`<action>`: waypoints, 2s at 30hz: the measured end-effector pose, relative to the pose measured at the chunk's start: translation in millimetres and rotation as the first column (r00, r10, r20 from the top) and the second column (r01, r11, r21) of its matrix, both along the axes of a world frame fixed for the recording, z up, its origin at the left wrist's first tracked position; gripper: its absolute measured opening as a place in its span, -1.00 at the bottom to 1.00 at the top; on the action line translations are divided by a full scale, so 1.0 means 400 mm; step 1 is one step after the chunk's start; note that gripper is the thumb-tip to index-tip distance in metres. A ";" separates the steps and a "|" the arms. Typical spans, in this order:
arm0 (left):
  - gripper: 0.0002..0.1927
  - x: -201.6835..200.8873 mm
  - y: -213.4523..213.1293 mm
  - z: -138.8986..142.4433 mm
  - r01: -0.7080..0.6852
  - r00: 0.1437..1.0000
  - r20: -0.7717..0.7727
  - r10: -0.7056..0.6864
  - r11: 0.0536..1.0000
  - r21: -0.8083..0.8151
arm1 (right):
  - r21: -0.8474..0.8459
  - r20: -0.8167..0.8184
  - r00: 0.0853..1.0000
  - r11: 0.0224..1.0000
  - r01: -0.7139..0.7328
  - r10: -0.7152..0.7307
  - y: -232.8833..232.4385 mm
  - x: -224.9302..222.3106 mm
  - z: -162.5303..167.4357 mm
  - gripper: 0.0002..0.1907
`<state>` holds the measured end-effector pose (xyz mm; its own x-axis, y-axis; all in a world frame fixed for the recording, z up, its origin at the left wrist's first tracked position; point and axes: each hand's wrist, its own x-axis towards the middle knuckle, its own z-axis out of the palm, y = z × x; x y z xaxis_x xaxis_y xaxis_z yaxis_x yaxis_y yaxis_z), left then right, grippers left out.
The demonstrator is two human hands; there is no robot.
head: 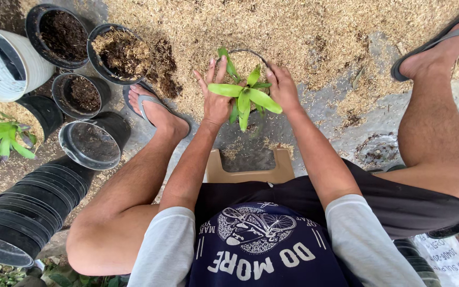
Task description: The person sits on a low stool and fills a plastic pot with a wood-chip growing medium by hand, pressing it around the base. They set a variegated plant into the pot, firm the medium around it, adjust the leaves, then place the finished pot aside and begin filling another pot with medium.
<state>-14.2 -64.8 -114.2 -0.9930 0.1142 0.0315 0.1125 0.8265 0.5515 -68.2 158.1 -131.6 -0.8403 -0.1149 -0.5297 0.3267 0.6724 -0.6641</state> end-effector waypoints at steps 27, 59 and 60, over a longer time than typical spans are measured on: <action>-0.54 0.054 0.012 0.313 -0.504 0.834 0.541 0.110 0.552 0.664 | -0.032 -0.229 0.967 0.992 -0.124 0.113 0.147 -0.074 0.469 -0.75; -0.21 -0.064 0.152 0.623 -0.539 0.814 0.473 0.339 0.134 0.832 | -0.251 -0.250 0.901 0.922 0.294 -0.355 0.098 0.030 0.786 -0.64; -0.20 -0.065 0.164 0.608 -0.484 0.838 0.420 0.347 0.117 0.867 | -0.306 -0.278 0.891 0.912 0.272 -0.359 0.096 0.026 0.783 -0.65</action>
